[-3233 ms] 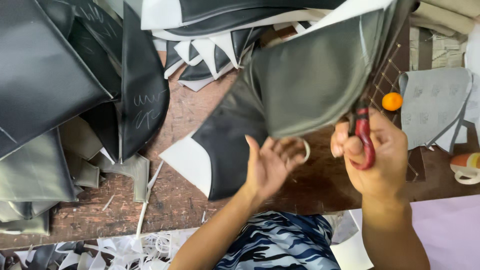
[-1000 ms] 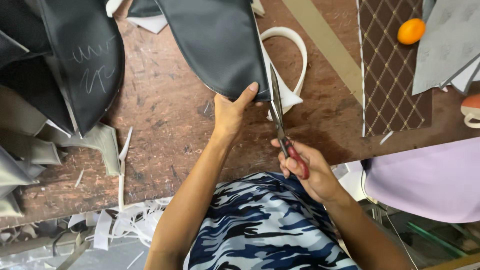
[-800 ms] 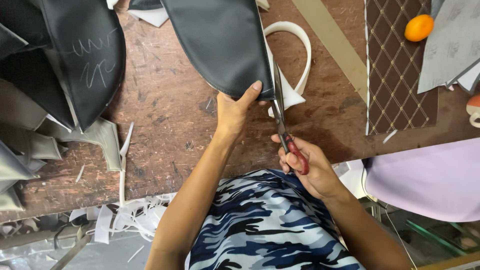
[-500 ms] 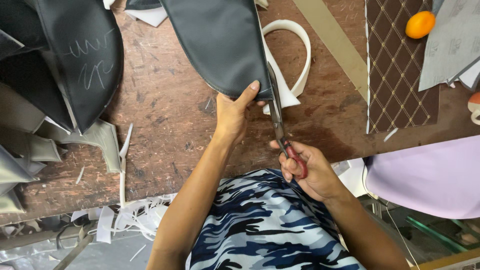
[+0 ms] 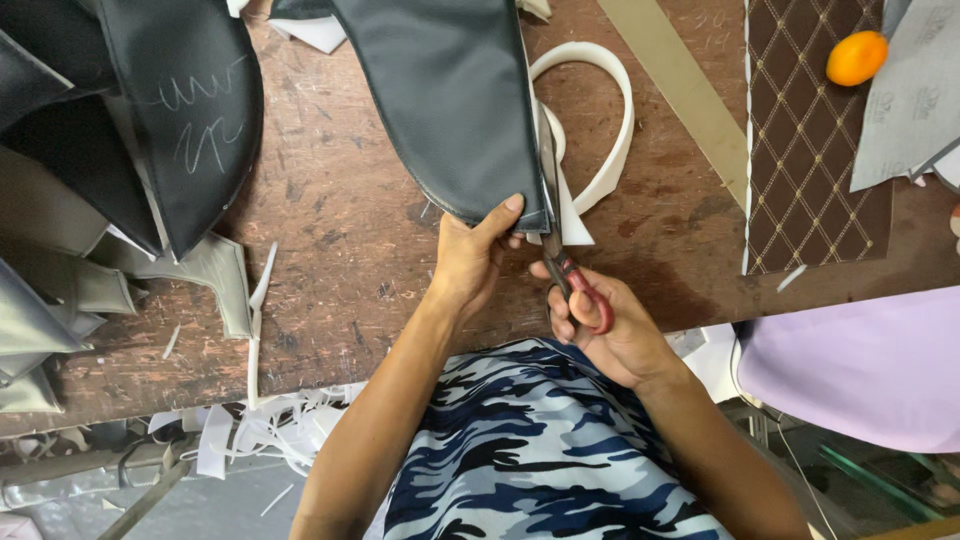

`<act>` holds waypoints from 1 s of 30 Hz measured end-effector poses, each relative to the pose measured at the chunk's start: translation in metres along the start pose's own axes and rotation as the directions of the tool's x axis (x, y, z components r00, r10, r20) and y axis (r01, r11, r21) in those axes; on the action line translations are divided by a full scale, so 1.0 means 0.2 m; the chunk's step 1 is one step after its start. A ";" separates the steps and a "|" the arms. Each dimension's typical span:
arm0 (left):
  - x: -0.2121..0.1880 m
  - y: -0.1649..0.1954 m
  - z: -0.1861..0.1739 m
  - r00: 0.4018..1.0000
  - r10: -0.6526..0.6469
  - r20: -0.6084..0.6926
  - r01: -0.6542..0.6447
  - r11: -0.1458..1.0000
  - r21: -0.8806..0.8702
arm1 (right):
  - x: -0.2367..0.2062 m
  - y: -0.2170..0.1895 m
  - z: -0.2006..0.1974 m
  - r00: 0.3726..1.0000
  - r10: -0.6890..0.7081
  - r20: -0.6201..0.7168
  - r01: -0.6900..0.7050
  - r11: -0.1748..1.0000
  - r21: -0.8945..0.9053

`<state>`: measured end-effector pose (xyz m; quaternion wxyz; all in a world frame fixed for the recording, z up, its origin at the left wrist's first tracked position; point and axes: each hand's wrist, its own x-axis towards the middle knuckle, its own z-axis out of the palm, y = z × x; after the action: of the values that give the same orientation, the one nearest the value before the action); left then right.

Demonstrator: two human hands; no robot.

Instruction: The person holds a curved black vinyl piece backed with white foam and trims excess foam and material from its edges using scissors. They rotate and reposition the piece repeatedly to cut along the curved outline, then set the trimmed piece aside and reach for another piece.

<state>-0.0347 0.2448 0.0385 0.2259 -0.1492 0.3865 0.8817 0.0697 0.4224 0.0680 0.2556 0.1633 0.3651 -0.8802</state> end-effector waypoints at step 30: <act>-0.09 0.02 -0.02 0.983 -0.172 -0.068 0.173 0.985 -0.002 | 0.15 0.02 -0.02 0.998 -0.065 0.027 0.062 0.994 0.086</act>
<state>-0.0206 0.2345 0.0455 0.2885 -0.2116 0.3813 0.8524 0.0474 0.4130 0.0481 0.2257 0.1495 0.3284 -0.9049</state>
